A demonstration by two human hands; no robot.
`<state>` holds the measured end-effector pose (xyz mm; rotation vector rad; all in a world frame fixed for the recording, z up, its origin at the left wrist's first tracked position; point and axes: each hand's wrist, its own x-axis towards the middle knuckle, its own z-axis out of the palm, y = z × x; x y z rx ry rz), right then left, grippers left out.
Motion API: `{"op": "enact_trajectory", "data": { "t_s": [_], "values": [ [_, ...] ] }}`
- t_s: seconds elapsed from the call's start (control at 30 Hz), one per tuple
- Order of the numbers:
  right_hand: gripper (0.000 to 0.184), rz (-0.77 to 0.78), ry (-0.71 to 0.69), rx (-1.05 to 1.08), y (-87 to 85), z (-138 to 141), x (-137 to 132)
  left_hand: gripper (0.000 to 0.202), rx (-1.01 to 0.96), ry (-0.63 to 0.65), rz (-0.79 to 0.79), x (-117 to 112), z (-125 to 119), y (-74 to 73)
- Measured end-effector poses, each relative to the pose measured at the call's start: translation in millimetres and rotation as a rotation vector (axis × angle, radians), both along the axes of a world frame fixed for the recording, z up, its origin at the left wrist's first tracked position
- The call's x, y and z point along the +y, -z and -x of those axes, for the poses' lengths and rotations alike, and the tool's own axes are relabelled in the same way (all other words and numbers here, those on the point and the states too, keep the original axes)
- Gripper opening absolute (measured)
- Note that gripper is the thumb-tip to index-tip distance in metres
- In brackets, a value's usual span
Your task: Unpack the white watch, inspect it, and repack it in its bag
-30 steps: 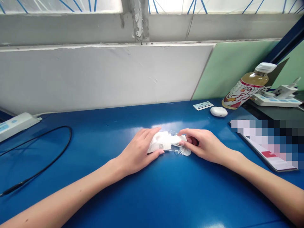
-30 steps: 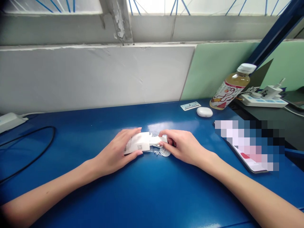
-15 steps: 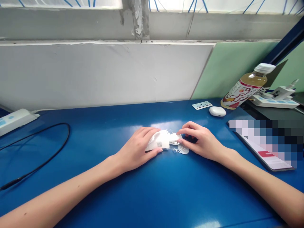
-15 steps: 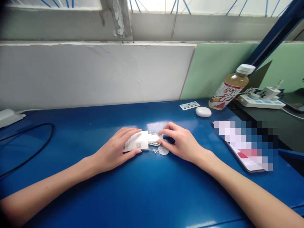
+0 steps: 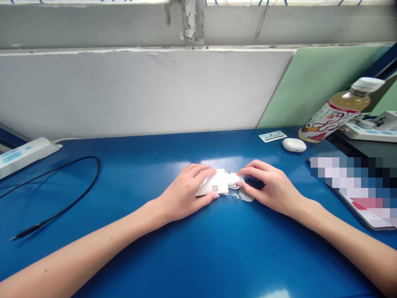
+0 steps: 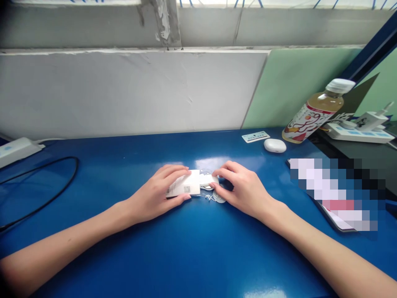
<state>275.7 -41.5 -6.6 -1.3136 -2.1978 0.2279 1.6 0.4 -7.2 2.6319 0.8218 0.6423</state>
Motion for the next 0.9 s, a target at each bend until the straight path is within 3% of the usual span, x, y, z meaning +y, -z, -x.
{"op": "enact_trajectory", "data": {
  "t_s": [0.33, 0.47, 0.63, 0.73, 0.9],
  "values": [
    [0.022, -0.038, -0.118, 0.066, -0.2, 5, -6, 0.047, -0.004, 0.008, -0.027, 0, -1, -0.9],
    [0.040, 0.037, -0.185, 0.020, -3.2, 11, -14, 0.045, -0.001, 0.018, -0.027, 0, -1, -1.8],
    [0.080, 0.067, -0.213, -0.048, -6.8, 17, -19, 0.044, 0.034, 0.022, -0.039, 0, 0, -0.6],
    [0.076, 0.056, -0.235, -0.090, -7.1, 16, -17, 0.051, 0.143, 0.050, -0.045, -1, -1, -1.7],
    [0.047, -0.015, -0.205, -0.107, -6.5, 4, -6, 0.078, 0.347, 0.082, 0.023, -3, -1, -9.2]
  ]
}}
